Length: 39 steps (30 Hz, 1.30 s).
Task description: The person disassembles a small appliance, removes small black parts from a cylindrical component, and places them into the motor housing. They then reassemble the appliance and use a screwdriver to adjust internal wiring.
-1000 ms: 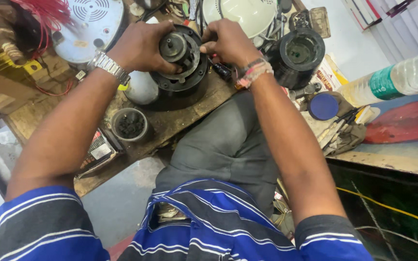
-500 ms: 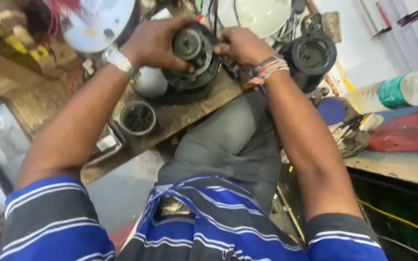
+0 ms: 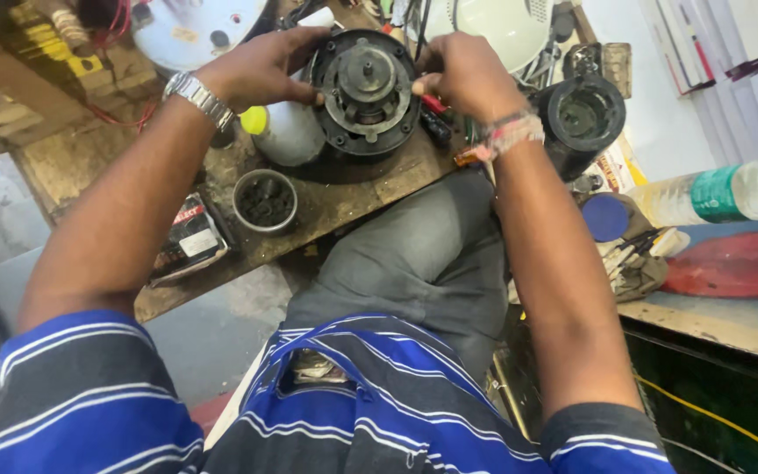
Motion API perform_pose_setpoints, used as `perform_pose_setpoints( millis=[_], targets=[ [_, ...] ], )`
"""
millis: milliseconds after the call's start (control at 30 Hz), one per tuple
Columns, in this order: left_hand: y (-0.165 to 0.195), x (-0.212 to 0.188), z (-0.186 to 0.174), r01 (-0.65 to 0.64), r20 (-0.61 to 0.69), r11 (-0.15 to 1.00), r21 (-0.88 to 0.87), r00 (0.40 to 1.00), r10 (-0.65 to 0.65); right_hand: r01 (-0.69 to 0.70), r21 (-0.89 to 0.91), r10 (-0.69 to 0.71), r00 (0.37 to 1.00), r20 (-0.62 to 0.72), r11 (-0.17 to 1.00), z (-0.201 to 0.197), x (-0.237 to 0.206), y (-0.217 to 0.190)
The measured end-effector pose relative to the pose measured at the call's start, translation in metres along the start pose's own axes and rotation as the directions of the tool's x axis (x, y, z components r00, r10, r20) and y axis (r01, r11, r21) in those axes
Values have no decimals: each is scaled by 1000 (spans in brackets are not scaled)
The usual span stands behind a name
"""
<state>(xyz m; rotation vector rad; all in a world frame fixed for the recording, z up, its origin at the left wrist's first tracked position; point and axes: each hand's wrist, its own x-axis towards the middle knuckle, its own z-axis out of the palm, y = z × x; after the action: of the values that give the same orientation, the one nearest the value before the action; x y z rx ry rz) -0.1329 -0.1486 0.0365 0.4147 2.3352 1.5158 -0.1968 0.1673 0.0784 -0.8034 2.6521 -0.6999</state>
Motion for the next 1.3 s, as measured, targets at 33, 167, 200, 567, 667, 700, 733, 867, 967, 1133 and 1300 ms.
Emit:
perform_pose_setpoints(
  millis=[33,167,200,567,667,700,733,867,967,1133,1300],
  targets=[
    [1,1,0,-6,2,999,42,1000,6,-29,-9,30,998,62,1000,-6,8,0],
    [9,1,-3,27,3,996,91,1000,-27,-213,7,207,958,200,977,-10,31,-5],
    [11,1,-3,13,4,993,121,1000,-14,-156,-99,172,967,186,983,-10,35,-6],
    [18,-3,-12,-131,52,965,227,991,122,-126,-223,164,973,160,967,5,31,1],
    [8,-12,-15,-191,155,963,191,974,162,-374,493,293,927,236,786,17,9,17],
    [4,-16,-14,-137,157,954,268,983,97,-314,532,283,949,142,786,29,-3,19],
    [1,-19,-11,-85,150,934,347,988,34,-246,565,270,962,43,788,42,-22,22],
    [-10,-24,6,-101,-6,876,471,993,118,143,640,91,944,-317,755,103,-79,11],
    [-11,-23,15,-59,-53,867,495,994,97,139,475,119,873,-473,869,129,-92,-3],
    [-5,-20,42,-46,-174,824,564,969,173,209,371,3,868,-496,905,109,-81,15],
    [2,-12,60,55,-206,827,559,976,75,210,346,-46,903,-428,915,85,-87,27]
  ],
)
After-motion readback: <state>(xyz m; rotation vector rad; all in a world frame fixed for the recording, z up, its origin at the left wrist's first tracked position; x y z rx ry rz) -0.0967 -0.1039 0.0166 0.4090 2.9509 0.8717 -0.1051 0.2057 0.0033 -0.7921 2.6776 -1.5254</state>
